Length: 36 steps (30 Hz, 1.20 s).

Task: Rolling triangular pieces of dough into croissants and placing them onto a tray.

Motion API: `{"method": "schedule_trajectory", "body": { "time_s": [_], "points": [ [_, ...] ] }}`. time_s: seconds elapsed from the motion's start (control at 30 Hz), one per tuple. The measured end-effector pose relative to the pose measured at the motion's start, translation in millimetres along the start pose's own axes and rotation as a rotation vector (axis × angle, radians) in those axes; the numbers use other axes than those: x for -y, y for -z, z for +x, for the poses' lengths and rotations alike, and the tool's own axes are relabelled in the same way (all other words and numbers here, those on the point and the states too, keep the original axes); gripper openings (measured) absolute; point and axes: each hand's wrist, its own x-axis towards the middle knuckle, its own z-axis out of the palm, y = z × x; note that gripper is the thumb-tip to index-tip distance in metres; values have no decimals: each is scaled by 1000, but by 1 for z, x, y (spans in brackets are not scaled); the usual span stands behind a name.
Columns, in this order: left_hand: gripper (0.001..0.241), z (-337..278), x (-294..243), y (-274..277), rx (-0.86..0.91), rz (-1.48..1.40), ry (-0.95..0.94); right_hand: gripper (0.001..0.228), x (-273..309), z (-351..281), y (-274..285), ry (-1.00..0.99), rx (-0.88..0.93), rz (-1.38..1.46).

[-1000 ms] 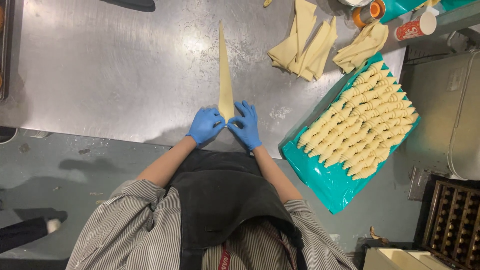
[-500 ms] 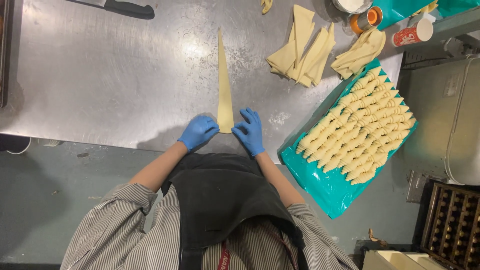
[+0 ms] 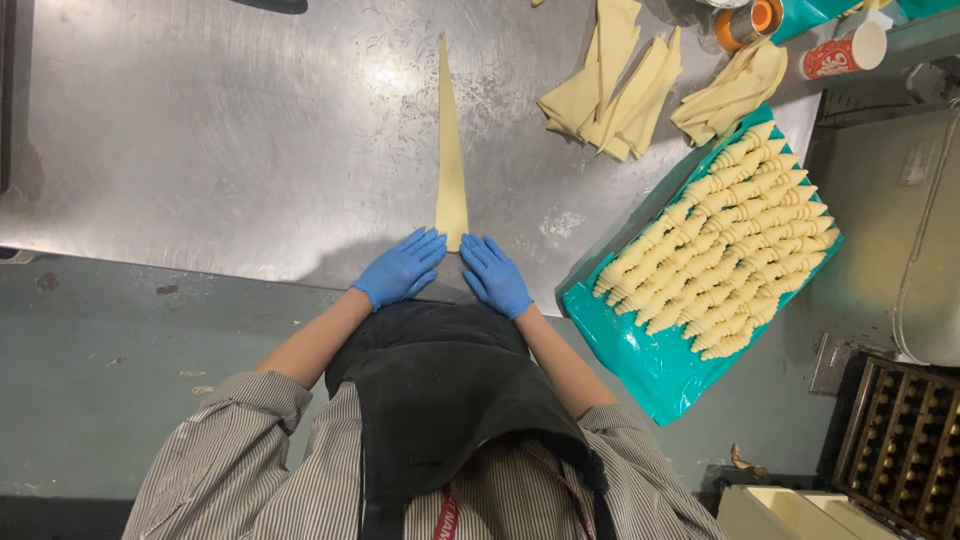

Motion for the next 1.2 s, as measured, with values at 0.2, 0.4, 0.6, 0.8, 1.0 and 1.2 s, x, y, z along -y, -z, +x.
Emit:
{"method": "schedule_trajectory", "body": {
  "time_s": [0.2,0.4,0.6,0.8,1.0,1.2],
  "points": [
    [50,-1,-10,6,34,81,4,52,-1,-11,-16,-62,-88,65],
    [64,4,-19,2,53,12,56,58,5,-10,-22,-8,16,11],
    [61,32,-23,9,-107,-13,173,64,4,23,-10,-87,-64,95],
    [44,31,-13,-11,-238,165,16,64,-7,38,-16,-112,-85,65],
    [39,35,-22,2,-273,143,7,48,8,30,-8,-119,-199,13],
    [43,55,-27,34,-304,115,38,29,-18,49,-18,-180,-311,-23]
  ]
}}
